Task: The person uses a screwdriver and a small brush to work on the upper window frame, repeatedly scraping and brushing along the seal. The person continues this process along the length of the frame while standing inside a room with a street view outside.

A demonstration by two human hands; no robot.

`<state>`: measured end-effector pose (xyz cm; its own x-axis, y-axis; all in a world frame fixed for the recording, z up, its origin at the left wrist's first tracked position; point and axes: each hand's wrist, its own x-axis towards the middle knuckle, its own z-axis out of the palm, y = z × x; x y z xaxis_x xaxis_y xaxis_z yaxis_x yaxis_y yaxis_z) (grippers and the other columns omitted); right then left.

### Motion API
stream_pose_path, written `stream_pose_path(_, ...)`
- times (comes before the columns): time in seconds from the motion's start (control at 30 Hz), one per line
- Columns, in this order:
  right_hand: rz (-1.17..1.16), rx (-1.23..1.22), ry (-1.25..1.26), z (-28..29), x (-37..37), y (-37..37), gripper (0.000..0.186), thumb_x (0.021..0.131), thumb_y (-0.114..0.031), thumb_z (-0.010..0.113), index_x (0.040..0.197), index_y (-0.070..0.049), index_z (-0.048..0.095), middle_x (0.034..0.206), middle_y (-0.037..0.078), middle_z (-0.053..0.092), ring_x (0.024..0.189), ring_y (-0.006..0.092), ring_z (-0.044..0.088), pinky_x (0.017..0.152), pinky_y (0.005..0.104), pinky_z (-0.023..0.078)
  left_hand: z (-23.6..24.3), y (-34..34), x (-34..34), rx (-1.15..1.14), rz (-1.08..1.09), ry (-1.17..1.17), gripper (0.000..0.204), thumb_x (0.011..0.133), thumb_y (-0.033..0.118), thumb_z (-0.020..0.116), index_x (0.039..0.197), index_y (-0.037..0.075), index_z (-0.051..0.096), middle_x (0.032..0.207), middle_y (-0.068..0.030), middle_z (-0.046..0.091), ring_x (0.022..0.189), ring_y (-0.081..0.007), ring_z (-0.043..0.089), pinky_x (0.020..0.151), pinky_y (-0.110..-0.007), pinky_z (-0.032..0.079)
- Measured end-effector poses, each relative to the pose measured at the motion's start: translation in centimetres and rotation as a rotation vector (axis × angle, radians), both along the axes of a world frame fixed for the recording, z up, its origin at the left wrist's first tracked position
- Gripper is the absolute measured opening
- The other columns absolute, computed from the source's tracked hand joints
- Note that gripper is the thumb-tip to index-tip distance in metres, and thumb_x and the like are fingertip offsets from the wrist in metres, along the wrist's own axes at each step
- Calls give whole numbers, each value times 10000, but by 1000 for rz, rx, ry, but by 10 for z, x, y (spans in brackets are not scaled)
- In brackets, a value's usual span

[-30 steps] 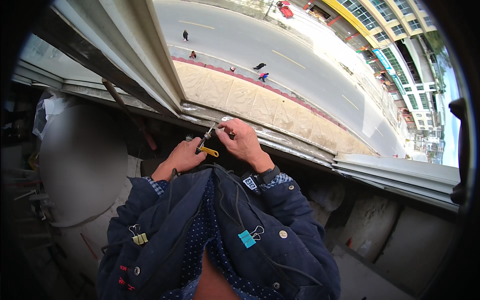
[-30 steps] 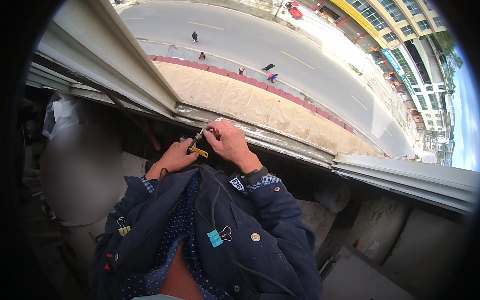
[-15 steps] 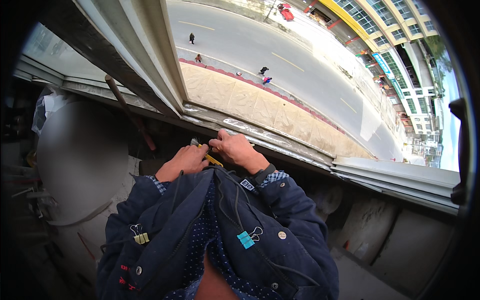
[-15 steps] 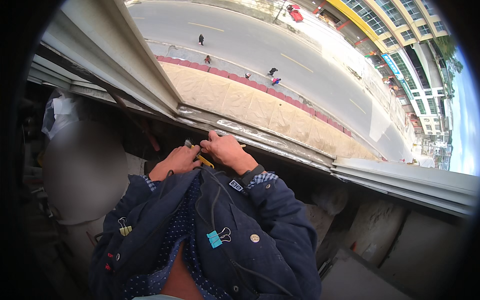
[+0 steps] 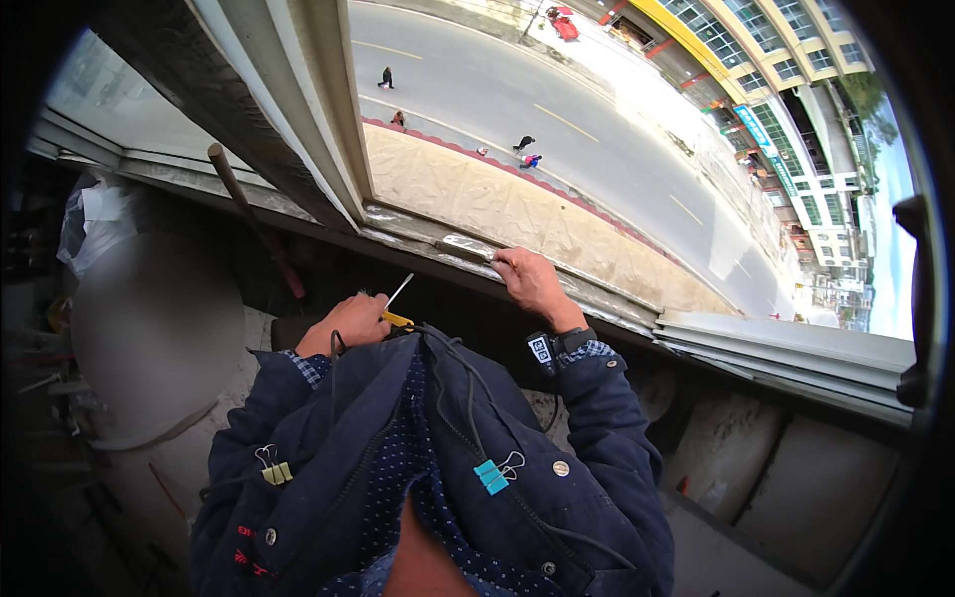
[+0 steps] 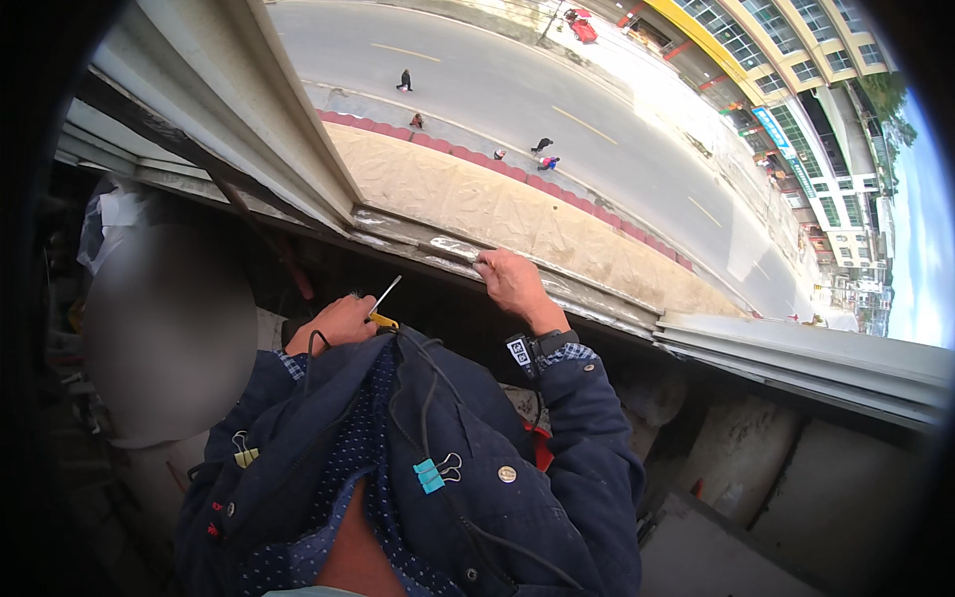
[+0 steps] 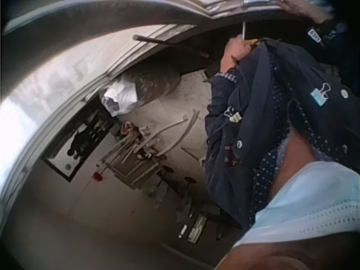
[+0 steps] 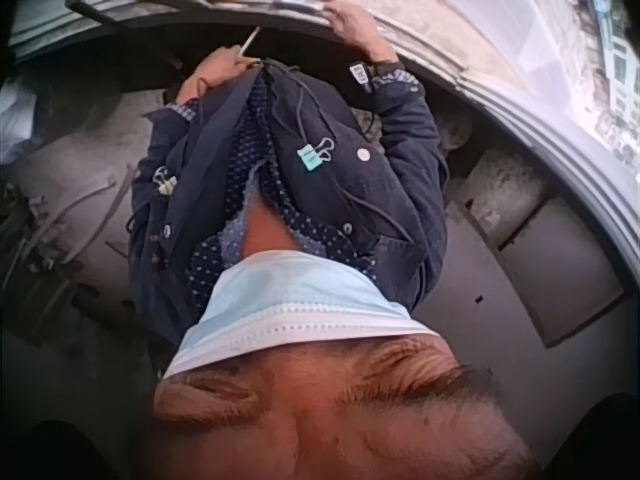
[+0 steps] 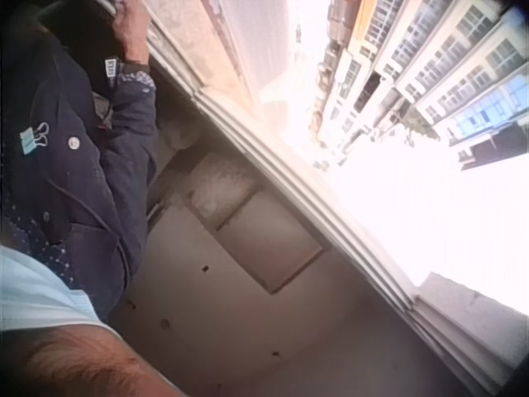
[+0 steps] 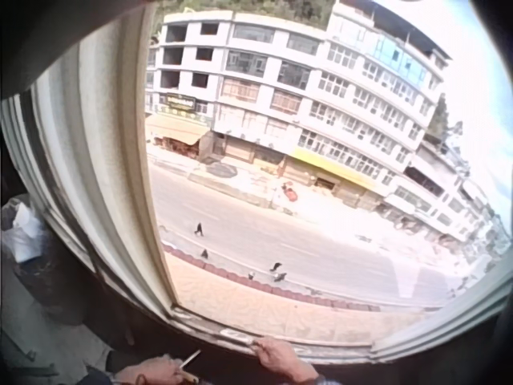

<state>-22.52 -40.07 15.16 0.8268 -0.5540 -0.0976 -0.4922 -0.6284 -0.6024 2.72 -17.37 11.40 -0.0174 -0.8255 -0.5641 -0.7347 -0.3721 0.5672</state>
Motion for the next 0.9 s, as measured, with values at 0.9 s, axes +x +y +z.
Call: stream_pose_path(0.9, -375, 401, 172, -15, -2, 3, 331, 885, -303, 687, 1002, 2, 740, 869, 218, 728, 863, 332, 721, 817, 419, 544, -16, 22, 18, 70, 174, 60, 372, 874, 242, 605, 1066, -75, 590, 1024, -337, 673, 1005, -499, 636, 882, -523, 504)
